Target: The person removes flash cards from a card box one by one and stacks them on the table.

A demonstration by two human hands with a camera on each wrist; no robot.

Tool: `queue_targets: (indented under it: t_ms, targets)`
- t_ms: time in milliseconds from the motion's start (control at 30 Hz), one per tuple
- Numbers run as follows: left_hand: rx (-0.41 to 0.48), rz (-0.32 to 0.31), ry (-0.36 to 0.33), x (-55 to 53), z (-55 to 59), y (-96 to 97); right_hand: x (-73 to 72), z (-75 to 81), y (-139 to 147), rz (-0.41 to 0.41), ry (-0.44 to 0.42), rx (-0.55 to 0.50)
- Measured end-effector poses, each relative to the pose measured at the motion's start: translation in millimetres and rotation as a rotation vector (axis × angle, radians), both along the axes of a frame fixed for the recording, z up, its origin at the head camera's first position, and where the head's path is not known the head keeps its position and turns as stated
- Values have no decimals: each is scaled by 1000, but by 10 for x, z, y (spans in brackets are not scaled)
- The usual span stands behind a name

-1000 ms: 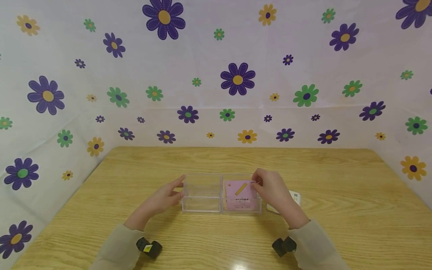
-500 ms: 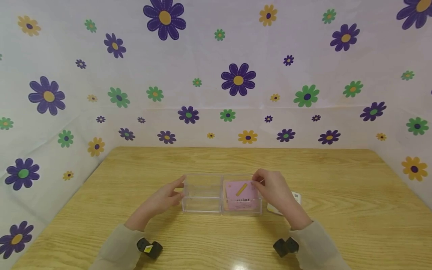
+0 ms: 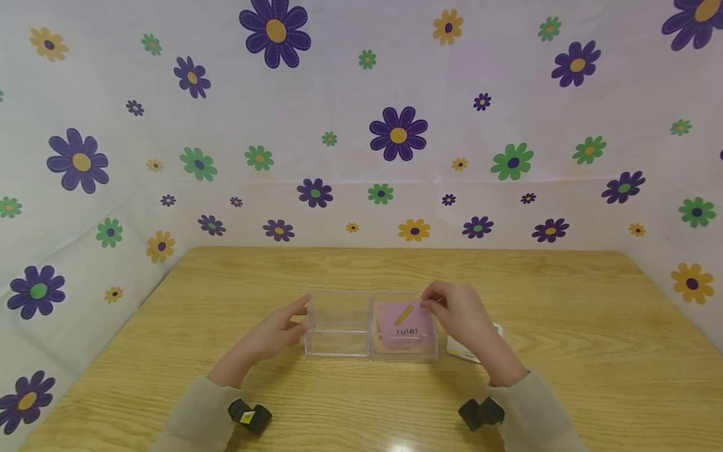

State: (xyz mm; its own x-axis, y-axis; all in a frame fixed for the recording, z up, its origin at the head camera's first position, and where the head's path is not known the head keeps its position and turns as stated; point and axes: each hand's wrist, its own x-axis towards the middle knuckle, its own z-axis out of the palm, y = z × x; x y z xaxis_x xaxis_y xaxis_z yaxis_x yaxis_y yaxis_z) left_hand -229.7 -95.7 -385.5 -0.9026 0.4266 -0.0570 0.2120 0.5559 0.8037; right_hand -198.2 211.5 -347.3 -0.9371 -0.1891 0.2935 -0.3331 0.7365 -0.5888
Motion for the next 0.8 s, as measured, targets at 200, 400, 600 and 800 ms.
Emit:
queue_targets:
  t_ms: [200,400,600,800]
  targets:
    - [9,5,-7,3,-3,-1,13,38,6,-13,9,-16]
    - [7,6,-8,5,-6,-2,21,56,17,-22,16,-22]
    - [2,4,-3,1,-7,-4,19,51,28,-24,38,-24]
    - [0,-1,-2,-5,-16,-9,37,71,26,-33,41,-33]
